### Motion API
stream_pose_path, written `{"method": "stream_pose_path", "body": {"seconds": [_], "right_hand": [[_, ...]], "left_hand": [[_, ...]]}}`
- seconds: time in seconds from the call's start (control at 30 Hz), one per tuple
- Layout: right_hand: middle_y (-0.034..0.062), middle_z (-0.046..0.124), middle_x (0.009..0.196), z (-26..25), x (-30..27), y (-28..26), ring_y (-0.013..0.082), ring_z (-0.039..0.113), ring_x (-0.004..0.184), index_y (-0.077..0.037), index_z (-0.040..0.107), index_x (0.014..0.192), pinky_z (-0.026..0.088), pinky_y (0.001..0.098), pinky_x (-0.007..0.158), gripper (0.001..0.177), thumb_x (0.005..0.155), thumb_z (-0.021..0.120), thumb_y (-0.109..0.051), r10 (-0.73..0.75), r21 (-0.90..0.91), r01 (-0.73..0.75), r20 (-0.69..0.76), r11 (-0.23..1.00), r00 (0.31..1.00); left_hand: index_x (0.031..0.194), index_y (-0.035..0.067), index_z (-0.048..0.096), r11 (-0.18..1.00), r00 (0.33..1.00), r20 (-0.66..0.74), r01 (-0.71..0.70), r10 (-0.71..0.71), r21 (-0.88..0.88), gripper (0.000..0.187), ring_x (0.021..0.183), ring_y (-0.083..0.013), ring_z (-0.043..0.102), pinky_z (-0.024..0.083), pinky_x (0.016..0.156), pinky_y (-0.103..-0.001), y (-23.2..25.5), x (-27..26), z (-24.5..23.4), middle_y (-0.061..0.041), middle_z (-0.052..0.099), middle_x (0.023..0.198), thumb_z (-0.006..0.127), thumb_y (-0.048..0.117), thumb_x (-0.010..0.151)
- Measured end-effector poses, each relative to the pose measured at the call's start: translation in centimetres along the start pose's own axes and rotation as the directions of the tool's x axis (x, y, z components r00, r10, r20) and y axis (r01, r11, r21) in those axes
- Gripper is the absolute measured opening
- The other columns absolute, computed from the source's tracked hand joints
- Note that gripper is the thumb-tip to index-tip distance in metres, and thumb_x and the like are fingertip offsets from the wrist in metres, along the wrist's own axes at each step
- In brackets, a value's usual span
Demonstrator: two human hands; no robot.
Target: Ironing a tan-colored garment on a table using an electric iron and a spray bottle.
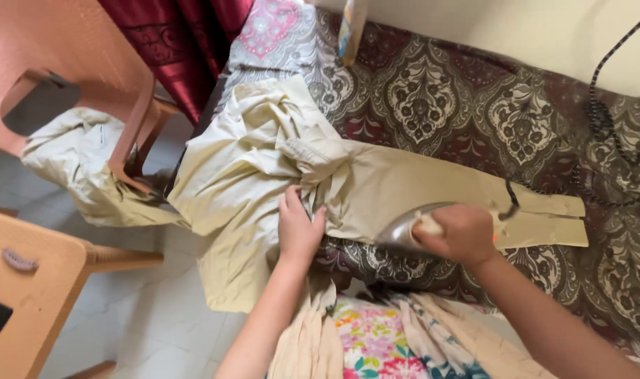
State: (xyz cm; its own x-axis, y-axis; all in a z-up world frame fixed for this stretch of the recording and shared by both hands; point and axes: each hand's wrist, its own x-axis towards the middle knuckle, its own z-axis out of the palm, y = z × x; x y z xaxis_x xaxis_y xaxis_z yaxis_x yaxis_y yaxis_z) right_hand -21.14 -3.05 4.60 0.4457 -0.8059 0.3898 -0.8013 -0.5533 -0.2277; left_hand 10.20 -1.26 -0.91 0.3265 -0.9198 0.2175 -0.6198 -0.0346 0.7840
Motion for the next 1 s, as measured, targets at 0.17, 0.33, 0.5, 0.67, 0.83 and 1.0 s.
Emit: {"method": "stream_pose_path", "body": {"seconds": [0.17, 0.33, 0.5, 0.67, 0.83, 1.0], "right_hand": [[0.0096, 0.061, 0.063, 0.2, 2.1, 2.7, 0.032, 0.059, 0.058, -0.01, 0.065, 0.067, 0.046, 0.045, 0.056, 0.042, 0.074, 0.071, -0.051, -0.298, 0.117, 0.296, -0.007, 0.948, 0.955], [0.0088, 0.06, 0.064, 1.9, 7.4, 4.7, 0.0285, 0.059, 0.058, -0.011, 0.071, 0.078, 0.044, 0.0418, 0.056, 0.038, 0.08, 0.072, -0.049, -0.271, 0.094, 0.277, -0.068, 0.956, 0.96], [0.0043, 0.061, 0.064, 2.8, 10.2, 4.2, 0.0243, 0.059, 0.065, -0.012, 0.063, 0.068, 0.045, 0.0427, 0.087, 0.041, 0.088, 0.069, -0.047, -0.323, 0.093, 0.327, -0.053, 0.94, 0.945], [0.0031, 0.063, 0.067, 3.1, 7.2, 0.8, 0.0231, 0.06, 0.069, -0.012, 0.065, 0.069, 0.041, 0.0441, 0.084, 0.038, 0.088, 0.07, -0.044, -0.23, 0.183, 0.215, 0.062, 0.959, 0.971], [0.0048, 0.063, 0.065, 2.2, 4.4, -3.8, 0.0239, 0.06, 0.068, -0.012, 0.067, 0.067, 0.04, 0.0441, 0.078, 0.036, 0.084, 0.071, -0.043, -0.191, 0.169, 0.177, 0.073, 0.97, 0.979], [0.0036, 0.066, 0.072, 2.7, 5.1, -5.2, 0.0245, 0.062, 0.074, -0.012, 0.066, 0.073, 0.04, 0.0427, 0.079, 0.032, 0.087, 0.069, -0.04, -0.321, 0.266, 0.328, -0.073, 0.906, 0.944]], "left_hand": [[0.118, 0.001, 0.057, 0.932, 0.941, 0.092, 0.336, -0.325, -0.135, 0.047, 0.074, -0.0347, 0.067, 0.055, 0.073, -0.043, -1.6, 1.1, 0.9, -0.016, 0.067, 0.081, 0.077, 0.02, 0.08], [0.096, -0.002, 0.063, 0.985, 0.984, 0.047, 0.173, -0.172, -0.012, 0.027, 0.075, -0.0384, 0.064, 0.052, 0.071, -0.046, -2.3, 0.3, 1.1, -0.02, 0.066, 0.082, 0.073, 0.013, 0.076], [0.097, -0.003, 0.062, 0.994, 0.993, -0.045, 0.108, -0.107, 0.015, 0.027, 0.079, -0.0413, 0.062, 0.051, 0.071, -0.047, -1.8, -1.3, -0.4, -0.022, 0.065, 0.085, 0.067, 0.006, 0.072], [0.101, 0.001, 0.064, 0.951, 0.95, -0.046, 0.306, -0.308, -0.049, 0.023, 0.075, -0.0322, 0.069, 0.055, 0.072, -0.041, -1.0, -2.4, -1.4, -0.018, 0.071, 0.085, 0.067, 0.006, 0.079], [0.103, 0.003, 0.061, 0.93, 0.93, -0.043, 0.36, -0.364, -0.076, 0.027, 0.073, -0.026, 0.072, 0.056, 0.07, -0.037, 0.4, -2.8, -1.3, -0.013, 0.072, 0.087, 0.074, 0.009, 0.08], [0.096, 0.006, 0.064, 0.908, 0.931, -0.104, 0.364, -0.349, 0.209, 0.027, 0.072, -0.0291, 0.067, 0.054, 0.067, -0.043, 1.0, -3.4, -1.7, -0.012, 0.071, 0.08, 0.079, 0.02, 0.08]]}}
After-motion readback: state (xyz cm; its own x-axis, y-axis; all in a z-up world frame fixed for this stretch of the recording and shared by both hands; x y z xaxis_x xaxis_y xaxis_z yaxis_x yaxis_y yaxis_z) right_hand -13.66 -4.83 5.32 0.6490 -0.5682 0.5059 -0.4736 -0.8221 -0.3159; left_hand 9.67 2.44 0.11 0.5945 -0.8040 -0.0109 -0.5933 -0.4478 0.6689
